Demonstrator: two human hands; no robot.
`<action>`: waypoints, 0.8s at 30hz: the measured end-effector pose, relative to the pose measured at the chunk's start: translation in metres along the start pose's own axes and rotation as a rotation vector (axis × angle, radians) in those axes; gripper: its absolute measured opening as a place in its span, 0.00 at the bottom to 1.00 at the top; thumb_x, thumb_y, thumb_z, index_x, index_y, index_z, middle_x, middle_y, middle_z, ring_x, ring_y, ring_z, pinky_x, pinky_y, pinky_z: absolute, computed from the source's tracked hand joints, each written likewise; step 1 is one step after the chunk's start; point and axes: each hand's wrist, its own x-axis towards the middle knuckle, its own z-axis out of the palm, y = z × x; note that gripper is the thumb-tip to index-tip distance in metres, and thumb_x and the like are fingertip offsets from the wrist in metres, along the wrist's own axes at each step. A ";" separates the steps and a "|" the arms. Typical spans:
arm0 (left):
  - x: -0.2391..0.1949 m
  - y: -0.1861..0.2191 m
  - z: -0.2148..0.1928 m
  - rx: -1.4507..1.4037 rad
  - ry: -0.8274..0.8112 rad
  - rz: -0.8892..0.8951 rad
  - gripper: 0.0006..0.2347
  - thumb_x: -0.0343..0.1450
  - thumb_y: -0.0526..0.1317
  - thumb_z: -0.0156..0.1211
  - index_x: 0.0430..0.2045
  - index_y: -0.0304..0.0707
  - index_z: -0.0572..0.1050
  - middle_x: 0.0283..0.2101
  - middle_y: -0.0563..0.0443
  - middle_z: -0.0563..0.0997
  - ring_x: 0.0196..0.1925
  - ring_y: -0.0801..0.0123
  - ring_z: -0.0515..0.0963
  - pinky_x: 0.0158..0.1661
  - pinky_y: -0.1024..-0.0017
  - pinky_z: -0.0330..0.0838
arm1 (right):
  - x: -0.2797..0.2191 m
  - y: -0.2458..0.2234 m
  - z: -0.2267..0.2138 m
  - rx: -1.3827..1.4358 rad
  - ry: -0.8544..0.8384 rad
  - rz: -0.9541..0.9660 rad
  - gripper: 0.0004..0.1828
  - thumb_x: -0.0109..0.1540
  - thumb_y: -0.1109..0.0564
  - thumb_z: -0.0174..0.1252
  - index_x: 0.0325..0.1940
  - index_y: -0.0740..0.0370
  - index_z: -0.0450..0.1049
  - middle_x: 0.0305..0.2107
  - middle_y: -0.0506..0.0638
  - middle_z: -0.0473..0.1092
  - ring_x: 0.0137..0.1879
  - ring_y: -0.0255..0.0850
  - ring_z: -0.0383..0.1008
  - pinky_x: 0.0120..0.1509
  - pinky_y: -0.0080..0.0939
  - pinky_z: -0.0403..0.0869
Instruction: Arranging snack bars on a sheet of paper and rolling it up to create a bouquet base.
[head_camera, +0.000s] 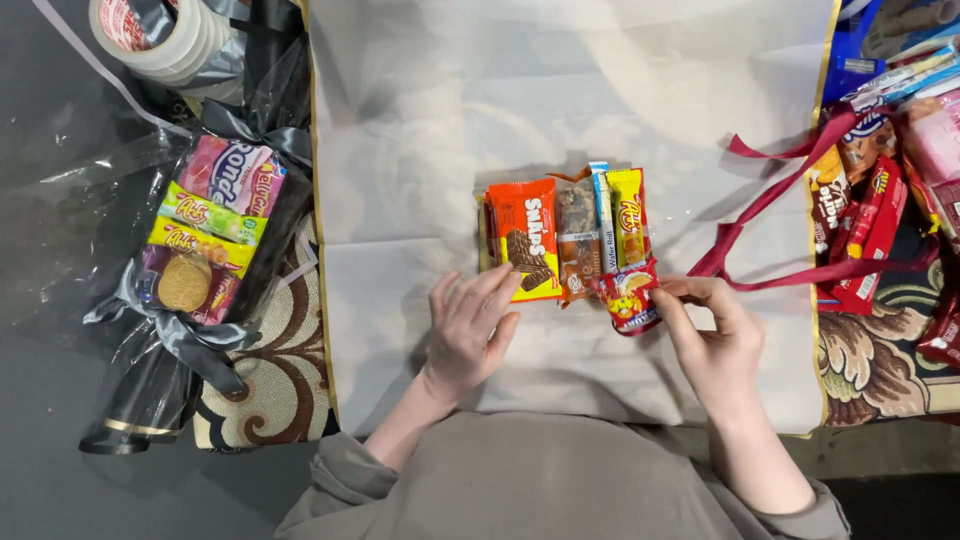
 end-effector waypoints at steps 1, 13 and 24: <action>0.000 0.002 -0.001 -0.009 -0.004 0.004 0.17 0.77 0.47 0.51 0.59 0.46 0.75 0.61 0.51 0.77 0.57 0.63 0.79 0.64 0.52 0.57 | 0.006 0.005 -0.005 -0.006 0.007 0.005 0.07 0.62 0.67 0.72 0.39 0.64 0.79 0.34 0.54 0.79 0.37 0.41 0.79 0.51 0.39 0.76; 0.013 0.015 -0.018 -0.254 0.054 -0.138 0.10 0.74 0.32 0.58 0.48 0.39 0.81 0.46 0.50 0.82 0.44 0.59 0.83 0.49 0.65 0.71 | 0.075 0.070 -0.131 0.256 0.372 0.291 0.14 0.77 0.36 0.64 0.55 0.43 0.76 0.45 0.33 0.70 0.53 0.20 0.69 0.75 0.23 0.77; 0.019 0.054 0.000 -0.731 -0.422 -0.496 0.09 0.74 0.41 0.62 0.46 0.42 0.77 0.28 0.40 0.82 0.32 0.47 0.84 0.33 0.64 0.79 | -0.003 -0.014 0.014 -0.139 -0.438 -0.569 0.05 0.63 0.51 0.62 0.41 0.50 0.79 0.43 0.48 0.76 0.44 0.47 0.80 0.47 0.44 0.78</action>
